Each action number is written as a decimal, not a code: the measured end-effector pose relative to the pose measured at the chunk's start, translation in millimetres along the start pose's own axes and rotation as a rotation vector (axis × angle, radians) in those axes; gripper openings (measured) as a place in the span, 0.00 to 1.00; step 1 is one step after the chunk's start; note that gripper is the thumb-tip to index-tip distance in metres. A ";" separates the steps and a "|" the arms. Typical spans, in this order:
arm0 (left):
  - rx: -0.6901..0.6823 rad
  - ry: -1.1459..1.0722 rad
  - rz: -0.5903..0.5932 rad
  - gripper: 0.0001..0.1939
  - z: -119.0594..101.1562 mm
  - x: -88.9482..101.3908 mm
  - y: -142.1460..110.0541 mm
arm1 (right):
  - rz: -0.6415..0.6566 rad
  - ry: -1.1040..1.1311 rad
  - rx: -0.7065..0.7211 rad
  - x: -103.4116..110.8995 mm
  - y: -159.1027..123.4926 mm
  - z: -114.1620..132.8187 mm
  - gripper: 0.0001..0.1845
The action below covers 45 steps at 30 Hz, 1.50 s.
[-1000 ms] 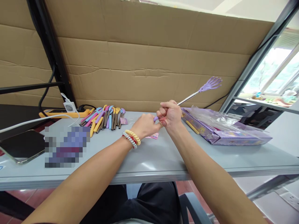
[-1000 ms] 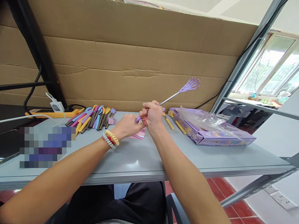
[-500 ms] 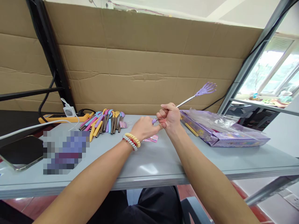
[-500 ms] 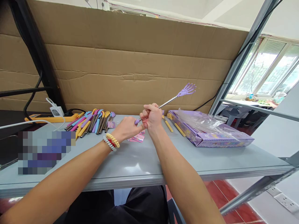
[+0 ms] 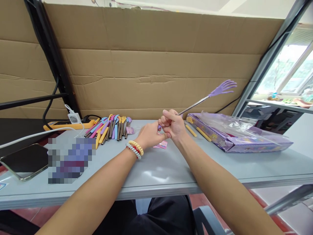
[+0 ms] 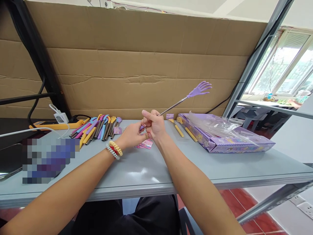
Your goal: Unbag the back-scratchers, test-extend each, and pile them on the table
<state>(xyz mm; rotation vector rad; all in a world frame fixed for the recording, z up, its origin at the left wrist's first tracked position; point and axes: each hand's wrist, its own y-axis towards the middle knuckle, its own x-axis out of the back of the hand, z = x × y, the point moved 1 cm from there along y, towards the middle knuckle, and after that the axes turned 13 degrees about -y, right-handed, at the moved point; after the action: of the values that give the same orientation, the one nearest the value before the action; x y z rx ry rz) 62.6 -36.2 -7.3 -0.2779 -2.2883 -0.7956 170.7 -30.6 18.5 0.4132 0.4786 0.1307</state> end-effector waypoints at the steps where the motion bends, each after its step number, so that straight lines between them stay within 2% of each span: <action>1: 0.002 0.011 -0.002 0.18 -0.7 -0.9 0.3 | -0.027 -0.012 -0.009 -0.6 -0.6 1.1 0.36; 7: -0.019 -0.004 0.015 0.17 -5.6 -0.7 0.2 | -0.168 -0.098 -0.059 -5.3 -6.1 6.9 0.32; 12: 0.010 -0.030 -0.001 0.18 -9.9 1.9 -1.7 | -0.204 -0.112 -0.056 -7.7 -7.5 9.9 0.30; 21: 0.038 -0.037 -0.019 0.27 -13.8 0.6 0.7 | -0.278 -0.112 -0.032 -8.4 -5.7 17.5 0.29; 31: 0.114 -0.065 -0.038 0.27 -13.6 -2.7 2.9 | -0.354 -0.093 -0.035 -6.9 -1.0 20.1 0.26; 37: 0.183 -0.074 -0.041 0.29 -17.6 -1.4 2.1 | -0.355 -0.063 -0.039 -4.1 1.5 23.8 0.26; 41: 0.226 -0.128 -0.003 0.29 -15.3 -2.7 3.0 | -0.326 -0.042 -0.049 0.3 4.0 25.2 0.27; 45: 0.160 -0.106 0.022 0.29 -7.4 -4.2 5.0 | -0.228 0.005 -0.058 4.3 4.9 23.7 0.29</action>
<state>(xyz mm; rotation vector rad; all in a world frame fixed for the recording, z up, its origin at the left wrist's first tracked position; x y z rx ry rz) 71.7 -36.8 -3.6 -0.2771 -2.4286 -0.5949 185.5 -33.7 37.9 0.2987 0.5223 -0.0748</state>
